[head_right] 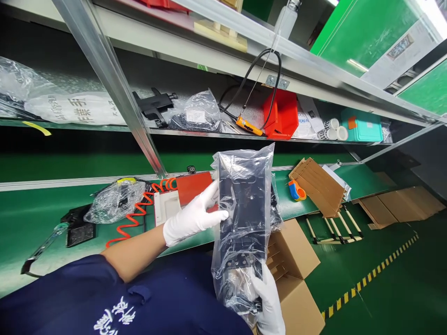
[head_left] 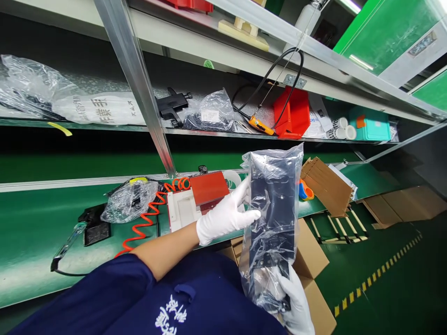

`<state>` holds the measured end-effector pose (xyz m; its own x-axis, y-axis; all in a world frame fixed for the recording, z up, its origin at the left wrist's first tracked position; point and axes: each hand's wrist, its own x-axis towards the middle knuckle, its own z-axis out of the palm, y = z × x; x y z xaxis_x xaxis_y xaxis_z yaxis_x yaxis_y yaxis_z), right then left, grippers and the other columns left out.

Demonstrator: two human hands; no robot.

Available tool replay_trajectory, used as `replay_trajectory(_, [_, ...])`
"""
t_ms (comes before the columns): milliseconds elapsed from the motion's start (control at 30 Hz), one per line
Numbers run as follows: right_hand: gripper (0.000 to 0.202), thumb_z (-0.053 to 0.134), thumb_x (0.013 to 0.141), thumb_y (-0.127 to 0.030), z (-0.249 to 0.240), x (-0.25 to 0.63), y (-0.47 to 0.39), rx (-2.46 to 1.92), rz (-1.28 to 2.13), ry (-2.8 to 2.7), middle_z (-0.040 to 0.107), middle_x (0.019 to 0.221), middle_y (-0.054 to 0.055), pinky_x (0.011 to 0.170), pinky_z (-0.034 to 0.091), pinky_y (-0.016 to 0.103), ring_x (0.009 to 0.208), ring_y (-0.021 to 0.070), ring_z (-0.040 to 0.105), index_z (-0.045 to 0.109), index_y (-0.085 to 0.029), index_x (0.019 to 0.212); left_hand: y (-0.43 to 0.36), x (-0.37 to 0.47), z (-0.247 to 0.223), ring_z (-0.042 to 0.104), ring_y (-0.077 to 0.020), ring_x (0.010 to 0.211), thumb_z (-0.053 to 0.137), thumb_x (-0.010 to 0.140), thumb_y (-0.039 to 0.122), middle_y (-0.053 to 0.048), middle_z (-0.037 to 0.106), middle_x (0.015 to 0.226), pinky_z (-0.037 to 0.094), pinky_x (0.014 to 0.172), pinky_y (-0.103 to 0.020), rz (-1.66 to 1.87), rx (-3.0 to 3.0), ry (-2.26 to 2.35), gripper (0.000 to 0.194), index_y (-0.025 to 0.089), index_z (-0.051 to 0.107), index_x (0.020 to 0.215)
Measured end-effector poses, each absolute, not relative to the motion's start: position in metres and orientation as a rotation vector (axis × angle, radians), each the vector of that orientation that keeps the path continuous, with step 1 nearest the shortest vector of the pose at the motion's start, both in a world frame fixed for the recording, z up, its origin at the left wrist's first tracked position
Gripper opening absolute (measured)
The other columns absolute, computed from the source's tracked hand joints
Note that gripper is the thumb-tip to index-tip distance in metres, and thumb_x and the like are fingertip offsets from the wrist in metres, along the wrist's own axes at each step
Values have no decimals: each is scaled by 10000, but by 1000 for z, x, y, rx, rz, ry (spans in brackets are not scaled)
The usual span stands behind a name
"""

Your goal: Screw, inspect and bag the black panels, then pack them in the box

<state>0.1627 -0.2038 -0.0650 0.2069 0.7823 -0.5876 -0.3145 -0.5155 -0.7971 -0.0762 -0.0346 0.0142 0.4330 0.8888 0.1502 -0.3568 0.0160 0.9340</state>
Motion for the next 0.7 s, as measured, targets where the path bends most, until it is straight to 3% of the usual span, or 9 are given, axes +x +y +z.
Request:
replay_trajectory(133, [621, 882, 614, -576, -48, 154, -201, -1536, 1537, -526, 689, 1293, -24, 1027, 611, 269, 1230, 237, 686, 777, -385, 1196, -34, -78, 8, 386, -366, 1545, 795, 851, 447, -111, 474, 1634, 307, 1311, -500, 1123, 1132, 597, 879, 237, 405, 1610])
replay_trajectory(233, [664, 875, 653, -578, -35, 148, -196, -1497, 1599, -586, 681, 1310, 17, 1030, 612, 290, 1225, 248, 686, 758, -335, 1260, -36, -78, -4, 467, -395, 1484, 807, 836, 471, -128, 537, 1579, 407, 1245, -517, 1106, 1077, 548, 797, 232, 506, 1535])
replay_trajectory(367, [664, 851, 713, -553, -38, 153, -191, -1482, 1622, -654, 629, 1399, 28, 1150, 552, 313, 1335, 244, 623, 732, -303, 1317, -44, -76, -25, 634, -397, 1295, 816, 821, 504, -125, 706, 1355, 488, 1149, -555, 958, 1028, 583, 685, 220, 616, 1411])
replay_trajectory(533, [586, 817, 780, -534, -61, 164, -192, -1551, 1685, -681, 569, 1476, 53, 1214, 504, 329, 1373, 231, 593, 732, -266, 1295, -56, -79, -49, 663, -352, 1240, 845, 787, 541, -133, 716, 1306, 490, 1147, -546, 954, 948, 661, 648, 196, 626, 1289])
replay_trajectory(700, [618, 791, 805, -530, -68, 169, -193, -1561, 1752, -659, 560, 1487, 63, 1191, 522, 337, 1343, 234, 609, 696, -253, 1349, -64, -83, -55, 665, -329, 1246, 816, 823, 542, -133, 698, 1333, 512, 1126, -523, 952, 927, 629, 656, 228, 575, 1346])
